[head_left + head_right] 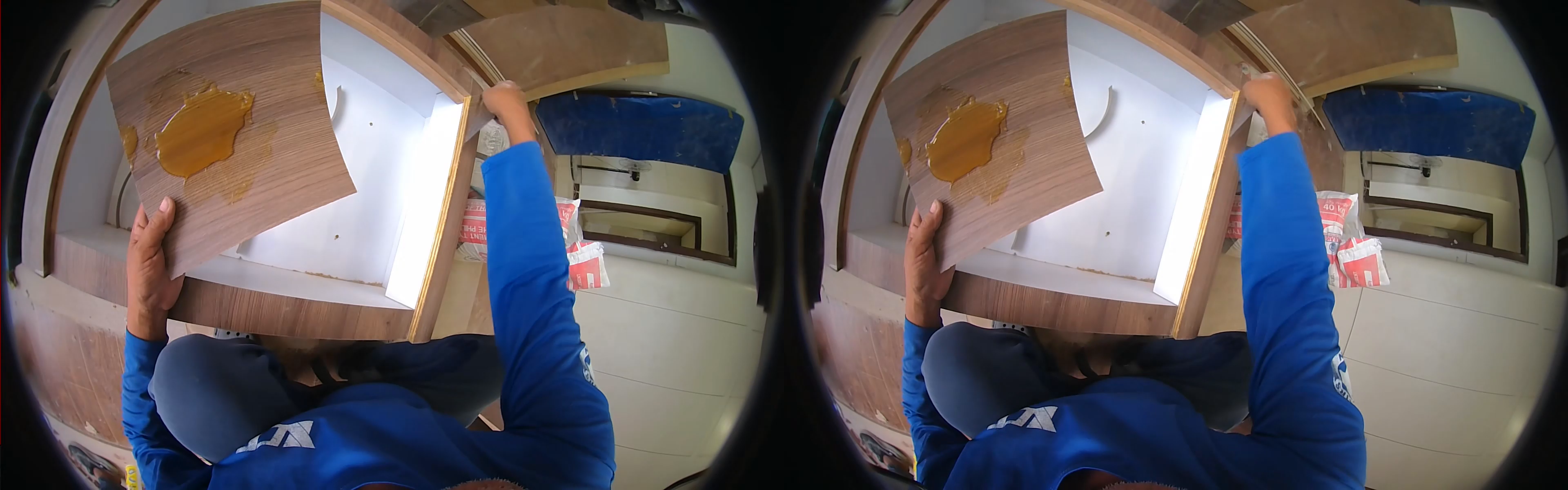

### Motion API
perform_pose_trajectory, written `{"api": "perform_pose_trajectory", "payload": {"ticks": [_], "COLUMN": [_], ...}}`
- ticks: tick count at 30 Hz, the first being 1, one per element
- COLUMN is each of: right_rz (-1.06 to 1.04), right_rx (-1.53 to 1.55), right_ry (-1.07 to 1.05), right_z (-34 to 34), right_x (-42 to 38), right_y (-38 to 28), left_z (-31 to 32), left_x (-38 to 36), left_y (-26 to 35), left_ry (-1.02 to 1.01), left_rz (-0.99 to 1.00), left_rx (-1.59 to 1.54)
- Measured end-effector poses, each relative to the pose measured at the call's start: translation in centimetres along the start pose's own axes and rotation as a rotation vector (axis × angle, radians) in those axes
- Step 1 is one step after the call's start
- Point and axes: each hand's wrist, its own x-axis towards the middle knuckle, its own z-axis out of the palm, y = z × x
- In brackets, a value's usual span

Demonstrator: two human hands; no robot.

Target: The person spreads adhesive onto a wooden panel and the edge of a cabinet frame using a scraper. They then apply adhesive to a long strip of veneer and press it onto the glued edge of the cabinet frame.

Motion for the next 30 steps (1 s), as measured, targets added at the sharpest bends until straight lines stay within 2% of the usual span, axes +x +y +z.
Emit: {"api": "perform_pose_trajectory", "payload": {"ticks": [2, 6, 8, 9, 11, 14, 17, 23, 26, 30], "right_rz": [0.045, -0.063, 0.103, 0.102, 0.015, 0.105, 0.049, 0.04, 0.047, 0.001], "right_rx": [0.124, -0.023, 0.244, 0.244, 0.078, 0.169, 0.122, -0.04, -0.023, -0.16], "right_ry": [-0.106, -0.026, -0.133, -0.133, -0.091, -0.181, -0.065, -0.131, -0.123, -0.035], "right_z": [-3.3, -3.9, -2.6, -2.2, -1.3, 0.9, 1.8, 1.1, 1.5, -3.5], "right_x": [-2.0, -2.8, -2.4, -2.1, -1.4, 0.6, 0.1, -0.9, -0.1, -2.4], "right_y": [-1.3, -0.6, -0.5, -0.3, 0.0, 1.2, 0.9, -0.9, -0.2, -1.2], "left_z": [0.0, 0.0, 0.1, 0.2, 0.1, 0.1, -0.1, -0.1, -0.2, -0.1], "left_x": [0.0, 0.1, 0.0, 0.0, -0.1, -0.1, 0.1, -0.1, 0.0, -0.1], "left_y": [0.0, 0.0, -0.1, -0.1, -0.1, -0.1, -0.1, 0.0, 0.0, -0.1], "left_ry": [0.002, 0.005, 0.005, 0.009, 0.007, 0.005, -0.01, -0.01, -0.015, -0.003], "left_rz": [0.003, -0.004, 0.003, 0.01, 0.006, 0.003, 0.005, 0.005, -0.003, 0.005], "left_rx": [-0.001, 0.012, 0.007, 0.004, -0.001, -0.011, -0.01, 0.002, 0.004, -0.019]}}
